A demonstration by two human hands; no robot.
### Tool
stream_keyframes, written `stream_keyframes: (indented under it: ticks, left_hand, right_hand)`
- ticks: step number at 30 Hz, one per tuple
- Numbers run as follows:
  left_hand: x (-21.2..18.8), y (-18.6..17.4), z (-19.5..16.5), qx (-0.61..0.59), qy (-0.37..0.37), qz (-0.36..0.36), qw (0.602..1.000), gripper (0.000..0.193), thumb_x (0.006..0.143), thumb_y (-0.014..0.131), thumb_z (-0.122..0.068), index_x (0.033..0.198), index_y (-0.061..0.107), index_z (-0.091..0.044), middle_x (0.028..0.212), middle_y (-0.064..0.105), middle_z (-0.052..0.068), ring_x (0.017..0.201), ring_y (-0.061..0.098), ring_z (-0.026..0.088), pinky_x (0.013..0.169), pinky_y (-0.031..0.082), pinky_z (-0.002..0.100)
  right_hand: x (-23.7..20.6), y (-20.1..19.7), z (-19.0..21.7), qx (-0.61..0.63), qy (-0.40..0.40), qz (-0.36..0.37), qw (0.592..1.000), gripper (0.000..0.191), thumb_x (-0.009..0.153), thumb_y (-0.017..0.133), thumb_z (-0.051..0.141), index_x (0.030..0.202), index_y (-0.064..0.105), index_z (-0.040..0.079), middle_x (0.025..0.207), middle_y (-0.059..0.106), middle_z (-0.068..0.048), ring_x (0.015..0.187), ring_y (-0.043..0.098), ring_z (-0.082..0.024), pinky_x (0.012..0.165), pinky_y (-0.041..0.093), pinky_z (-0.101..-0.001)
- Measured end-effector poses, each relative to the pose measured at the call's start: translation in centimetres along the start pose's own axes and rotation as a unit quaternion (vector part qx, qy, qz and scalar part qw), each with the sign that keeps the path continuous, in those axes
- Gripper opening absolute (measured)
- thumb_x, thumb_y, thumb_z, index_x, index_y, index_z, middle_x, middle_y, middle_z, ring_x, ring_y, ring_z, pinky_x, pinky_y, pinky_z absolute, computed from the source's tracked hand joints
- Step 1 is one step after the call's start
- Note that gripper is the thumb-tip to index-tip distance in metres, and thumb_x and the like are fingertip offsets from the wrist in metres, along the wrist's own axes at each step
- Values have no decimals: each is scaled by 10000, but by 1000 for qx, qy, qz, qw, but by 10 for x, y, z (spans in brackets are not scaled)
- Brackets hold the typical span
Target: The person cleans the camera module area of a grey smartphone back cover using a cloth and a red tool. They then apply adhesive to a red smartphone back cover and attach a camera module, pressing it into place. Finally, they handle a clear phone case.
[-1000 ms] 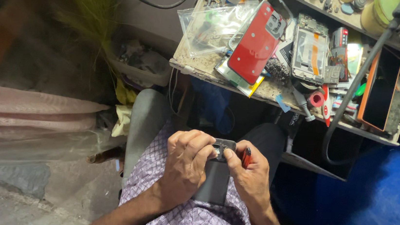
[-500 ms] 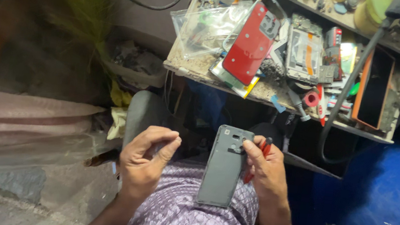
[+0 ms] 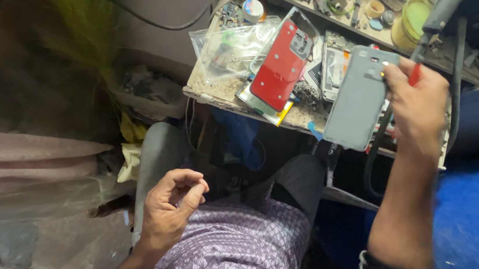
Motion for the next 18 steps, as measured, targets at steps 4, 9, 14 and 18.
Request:
stream_keyframes:
  ticks: [4,9,14,18]
  left_hand:
    - [-2,-3,1,-1,-16,-8,1000,221,925,695,19,1141,653,3,925,711,46,814,669,86,724,563,223]
    - [0,-4,-1,19,-15,-16,1000,213,899,736,5,1106,686,2,912,719,38,790,672,78,698,566,212]
    - [3,-6,-1,28,-32,-23,999,175,899,755,0,1074,746,12,901,734,63,784,683,97,697,571,222]
    - [7,-1,6,-23,-48,-15,998,212,896,730,9,1108,743,25,984,778,105,866,742,135,745,624,258]
  right_hand:
    - [47,25,-15,-153,-39,9,987,261,943,809,131,1157,730,5,826,677,-13,694,597,-74,595,467,-230]
    - [56,34,-16,-387,-81,-50,917,373,894,892,242,1059,703,-33,921,716,-147,821,690,-234,762,539,-380]
    - [41,5,-6,-344,-72,3,936,491,934,719,158,1338,539,-56,1067,713,-163,932,702,-262,821,553,-387]
    - [40,-7,-14,-344,-108,73,930,583,936,676,87,1455,461,-69,1309,588,-233,1081,642,-328,884,550,-413]
Point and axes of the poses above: each hand's wrist, its own x-axis towards the middle knuckle, its own y-axis out of the palm, z = x × y, the point moved 1 cm from there along x, towards the middle knuckle
